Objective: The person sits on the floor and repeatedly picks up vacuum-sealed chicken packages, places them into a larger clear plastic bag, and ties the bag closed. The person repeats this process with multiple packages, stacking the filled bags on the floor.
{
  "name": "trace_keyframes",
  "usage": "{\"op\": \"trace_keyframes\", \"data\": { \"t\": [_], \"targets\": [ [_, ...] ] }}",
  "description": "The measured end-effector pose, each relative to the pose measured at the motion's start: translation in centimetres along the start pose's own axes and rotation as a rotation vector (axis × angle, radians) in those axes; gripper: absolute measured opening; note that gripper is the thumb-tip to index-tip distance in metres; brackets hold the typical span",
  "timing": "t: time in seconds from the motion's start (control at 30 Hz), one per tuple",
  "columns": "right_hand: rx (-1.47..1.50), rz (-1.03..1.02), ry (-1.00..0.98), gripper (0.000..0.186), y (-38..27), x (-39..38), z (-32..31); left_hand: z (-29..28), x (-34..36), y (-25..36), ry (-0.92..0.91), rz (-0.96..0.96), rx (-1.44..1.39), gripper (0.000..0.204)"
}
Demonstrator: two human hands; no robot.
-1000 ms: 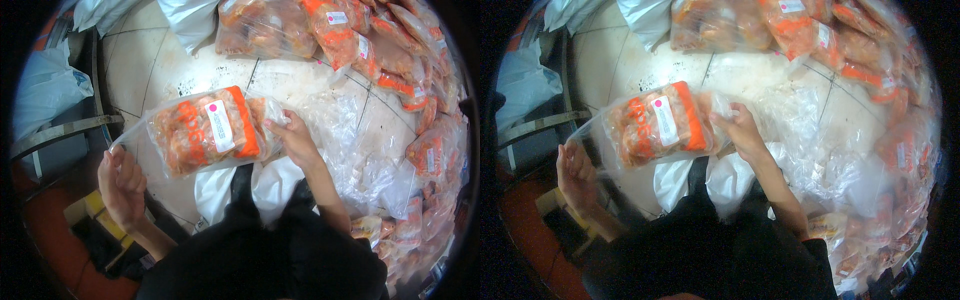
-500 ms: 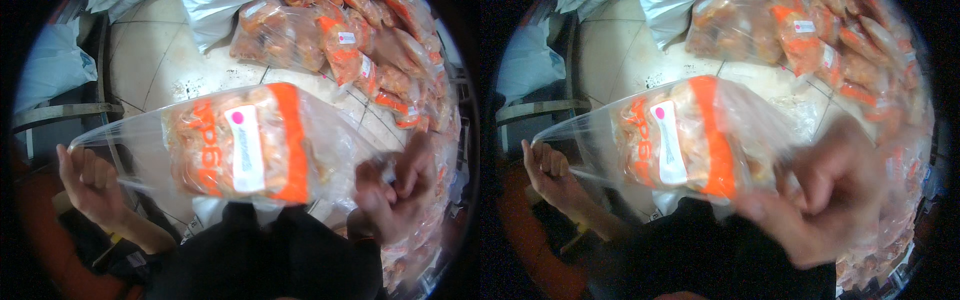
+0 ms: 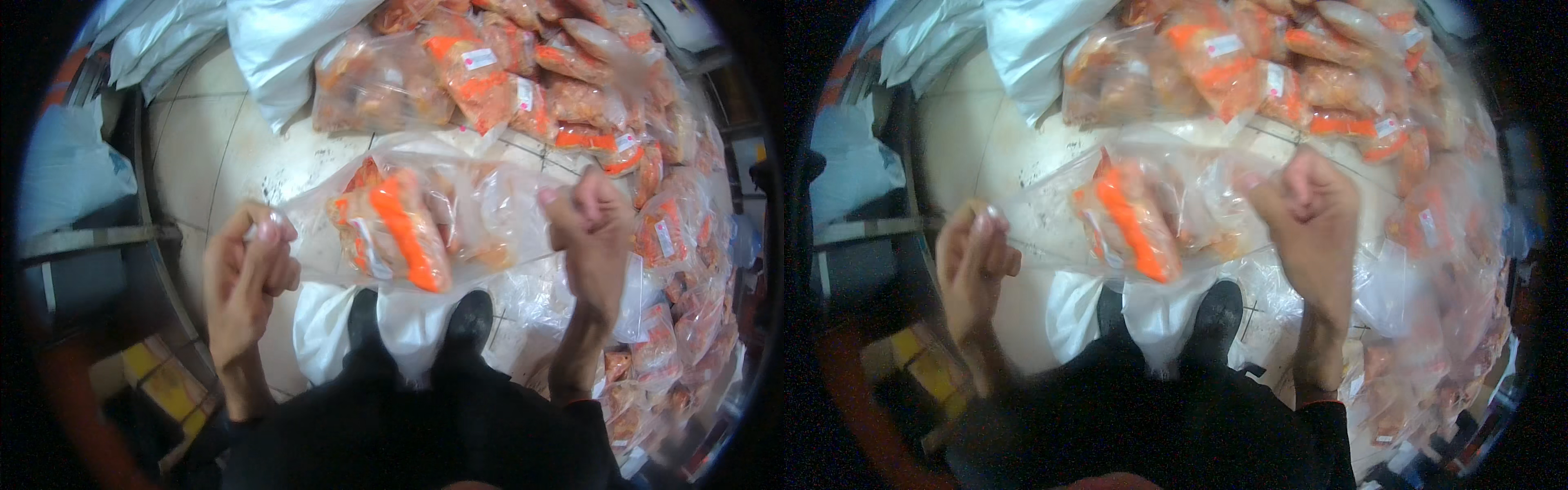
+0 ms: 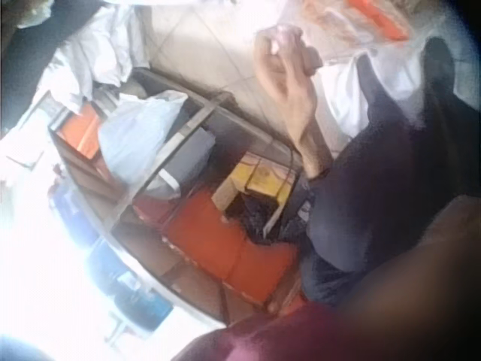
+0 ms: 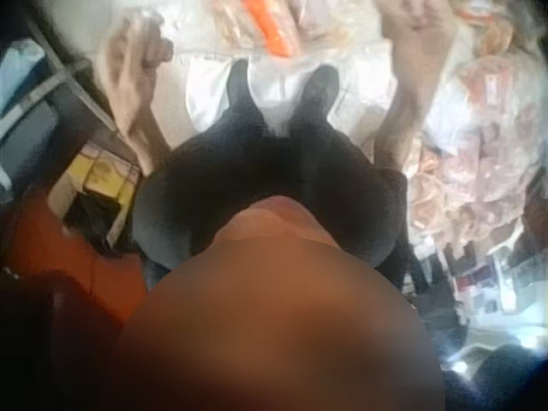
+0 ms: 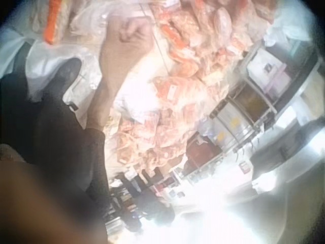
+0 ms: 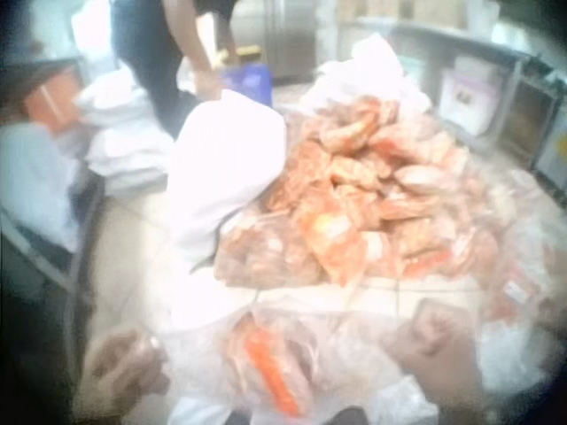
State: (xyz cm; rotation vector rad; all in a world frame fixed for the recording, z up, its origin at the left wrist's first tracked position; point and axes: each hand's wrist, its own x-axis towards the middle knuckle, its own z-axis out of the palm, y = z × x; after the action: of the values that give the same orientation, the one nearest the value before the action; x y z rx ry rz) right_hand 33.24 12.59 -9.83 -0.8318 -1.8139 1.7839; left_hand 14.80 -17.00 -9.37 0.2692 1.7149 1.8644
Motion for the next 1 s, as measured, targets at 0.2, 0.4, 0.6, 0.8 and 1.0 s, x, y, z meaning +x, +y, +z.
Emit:
{"op": "trace_keyframes", "data": {
  "t": [0.2,0.4,0.6,0.8,1.0],
  "targets": [
    [-0.005,-0.092,0.02,0.038,-5.0,0.6,1.1,2.2,1.7,4.0,0.094,0.196,-0.017,0.022],
    [-0.104,0.122,-0.286,0.026,0.5,1.3,3.6,1.4,2.4,-1.1,0.145,-0.064,0.049,0.016],
    [0.031,0.178,-0.1,0.021,2.5,0.1,0.2,0.7,1.3,-2.8,0.09,0.041,0.164,0.015],
    [-0.047,0.17,0.034,0.022,3.6,-1.9,-2.0,1.9,1.1,-3.0,-0.001,-0.024,0.147,0.017],
    [-0.086,0.059,-0.018,0.033,4.6,-3.5,-1.6,1.5,1.5,-4.5,-0.129,-0.156,0.316,0.021]
  ]
}}
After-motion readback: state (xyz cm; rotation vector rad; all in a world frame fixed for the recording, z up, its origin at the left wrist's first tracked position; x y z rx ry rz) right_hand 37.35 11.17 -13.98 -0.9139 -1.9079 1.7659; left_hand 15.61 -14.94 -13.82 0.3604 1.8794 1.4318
